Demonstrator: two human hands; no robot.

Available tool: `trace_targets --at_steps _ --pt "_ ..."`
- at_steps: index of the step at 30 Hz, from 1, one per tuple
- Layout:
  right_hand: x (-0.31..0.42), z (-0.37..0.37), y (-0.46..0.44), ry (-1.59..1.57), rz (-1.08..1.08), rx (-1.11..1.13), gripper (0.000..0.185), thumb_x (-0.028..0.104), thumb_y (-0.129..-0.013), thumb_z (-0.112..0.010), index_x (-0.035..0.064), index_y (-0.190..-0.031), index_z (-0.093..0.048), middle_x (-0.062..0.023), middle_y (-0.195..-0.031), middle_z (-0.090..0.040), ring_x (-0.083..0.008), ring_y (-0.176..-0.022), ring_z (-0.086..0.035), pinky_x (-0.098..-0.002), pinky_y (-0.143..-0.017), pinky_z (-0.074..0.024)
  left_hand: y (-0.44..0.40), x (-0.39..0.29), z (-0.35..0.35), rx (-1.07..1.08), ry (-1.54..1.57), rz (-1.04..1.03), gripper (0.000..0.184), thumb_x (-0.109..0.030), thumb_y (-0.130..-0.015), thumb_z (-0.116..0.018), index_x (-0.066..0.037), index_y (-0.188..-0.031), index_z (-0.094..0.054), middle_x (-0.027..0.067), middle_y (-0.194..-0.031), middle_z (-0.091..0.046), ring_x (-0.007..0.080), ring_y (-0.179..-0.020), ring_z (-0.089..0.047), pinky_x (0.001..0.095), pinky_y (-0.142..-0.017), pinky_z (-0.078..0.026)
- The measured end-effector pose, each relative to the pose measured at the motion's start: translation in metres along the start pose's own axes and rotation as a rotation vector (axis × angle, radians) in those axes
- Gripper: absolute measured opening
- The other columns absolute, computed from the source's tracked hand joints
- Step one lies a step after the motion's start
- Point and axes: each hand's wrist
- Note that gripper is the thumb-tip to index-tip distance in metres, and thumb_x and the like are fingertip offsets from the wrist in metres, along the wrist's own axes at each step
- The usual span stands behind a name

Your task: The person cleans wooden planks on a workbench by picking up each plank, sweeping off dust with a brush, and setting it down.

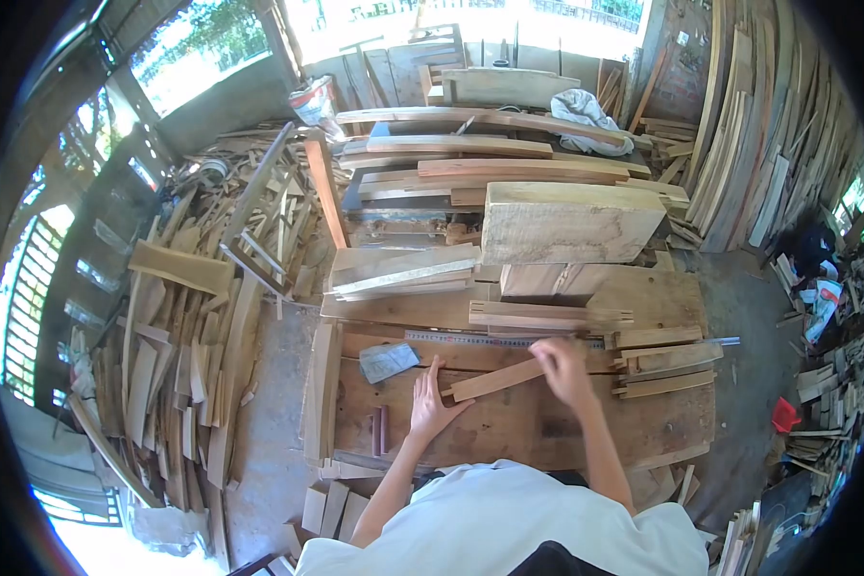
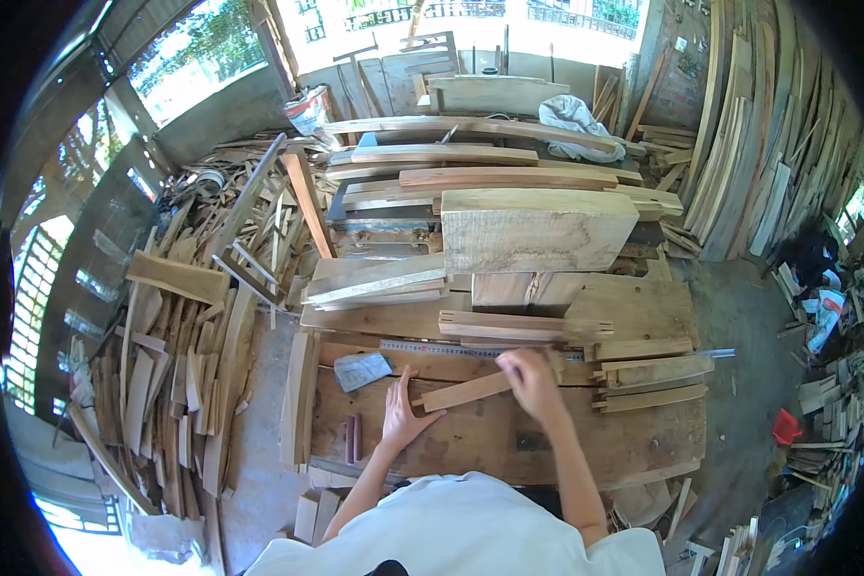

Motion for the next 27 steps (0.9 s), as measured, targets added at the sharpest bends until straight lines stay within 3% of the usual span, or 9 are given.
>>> trace_targets --at_steps 2,7,11,12,15,17,21,25,27 --pt "0.032 -0.028 0.002 -0.116 0.032 0.204 0.006 0.007 -0.089 -0.065 0.0026 -0.094 -0.066 -0.0128 -0.096 -0.07 -0.0333 -0.093 -0.064 -0.0419 -0.084 -0.0484 0.0 0.0 -0.001 0.005 0.011 0.004 0.115 -0.036 -0.067 -0.088 0.0 -0.154 -0.023 0.0144 -0.136 -0.053 0.0366 -0.12 -0.051 0.0478 -0.106 -0.039" --pt "0.091 -0.086 0.011 -0.403 0.191 0.56 0.012 0.002 -0.086 -0.068 0.0037 -0.097 -0.066 -0.0114 -0.084 -0.062 -0.0296 -0.081 -0.058 -0.039 -0.077 -0.0439 0.006 0.019 -0.01 0.03 0.113 0.035 0.107 -0.024 -0.073 -0.078 -0.002 -0.156 -0.015 0.0131 -0.141 -0.05 0.0373 -0.124 -0.048 0.0477 -0.108 -0.037" --pt "0.097 -0.084 0.0 -0.719 -0.061 0.507 0.014 0.014 -0.101 -0.059 0.0026 -0.107 -0.067 -0.0022 -0.081 -0.061 -0.0078 -0.068 -0.053 -0.0249 -0.061 -0.0435 0.007 0.015 -0.009 0.02 0.154 0.076 0.105 -0.023 -0.075 -0.077 -0.005 -0.157 -0.015 0.0127 -0.141 -0.051 0.0369 -0.126 -0.048 0.0485 -0.107 -0.037" --pt "0.088 -0.084 -0.005 -0.744 -0.156 0.474 0.017 0.016 -0.102 -0.058 0.0019 -0.106 -0.067 -0.0013 -0.08 -0.061 -0.0075 -0.067 -0.053 -0.0242 -0.062 -0.045 0.008 0.025 -0.016 0.033 -0.125 -0.091 0.105 -0.025 -0.073 -0.08 -0.002 -0.155 -0.019 0.0137 -0.139 -0.052 0.0364 -0.126 -0.049 0.048 -0.106 -0.039" --pt "0.06 -0.075 -0.028 -0.981 -0.442 0.397 0.025 0.023 -0.104 -0.054 0.0017 -0.103 -0.066 -0.0004 -0.075 -0.058 -0.0063 -0.066 -0.054 -0.0225 -0.065 -0.0499 0.003 0.005 -0.008 -0.074 0.048 0.006 0.114 -0.026 -0.066 -0.088 0.003 -0.153 -0.02 0.014 -0.135 -0.053 0.0366 -0.12 -0.053 0.0463 -0.103 -0.042" --pt "0.032 -0.074 -0.033 -0.821 -0.429 0.215 0.026 0.024 -0.104 -0.055 0.0 -0.101 -0.065 -0.0011 -0.07 -0.057 -0.0079 -0.063 -0.053 -0.0248 -0.062 -0.0475 0.001 0.001 -0.001 -0.004 0.065 0.037 0.12 -0.026 -0.062 -0.091 0.003 -0.154 -0.019 0.0139 -0.134 -0.054 0.0364 -0.118 -0.054 0.0468 -0.102 -0.043" --pt "-0.018 -0.044 -0.02 -1.01 -0.542 -0.09 0.02 0.018 -0.103 -0.056 -0.0004 -0.102 -0.064 -0.003 -0.071 -0.058 -0.0117 -0.065 -0.054 -0.0287 -0.066 -0.0474 0.0 -0.004 0.0 -0.028 0.05 0.016 0.123 -0.031 -0.062 -0.092 0.002 -0.154 -0.018 0.0135 -0.133 -0.054 0.0353 -0.118 -0.054 0.0457 -0.103 -0.042" --pt "-0.04 0.01 -0.007 -0.828 -0.524 -0.363 0.022 0.02 -0.104 -0.054 0.0003 -0.102 -0.064 -0.001 -0.069 -0.054 -0.0094 -0.063 -0.05 -0.0246 -0.06 -0.0405 -0.001 -0.005 0.003 -0.014 0.035 0.011 0.122 -0.033 -0.063 -0.092 0.002 -0.154 -0.019 0.0132 -0.133 -0.054 0.035 -0.118 -0.054 0.0453 -0.103 -0.042" --pt "-0.035 0.04 -0.007 -0.511 -0.528 -0.409 0.023 0.02 -0.105 -0.053 0.0001 -0.103 -0.064 -0.0001 -0.067 -0.051 -0.0078 -0.062 -0.047 -0.0238 -0.059 -0.0378 -0.002 -0.005 0.003 0.001 0.02 0.019 0.119 -0.034 -0.065 -0.091 0.002 -0.153 -0.02 0.0136 -0.132 -0.055 0.0349 -0.117 -0.054 0.0455 -0.103 -0.042"
Point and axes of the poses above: each hand's wrist, its own y-axis away from the middle knuckle, its own z-axis out of the back of the hand, x = y × z
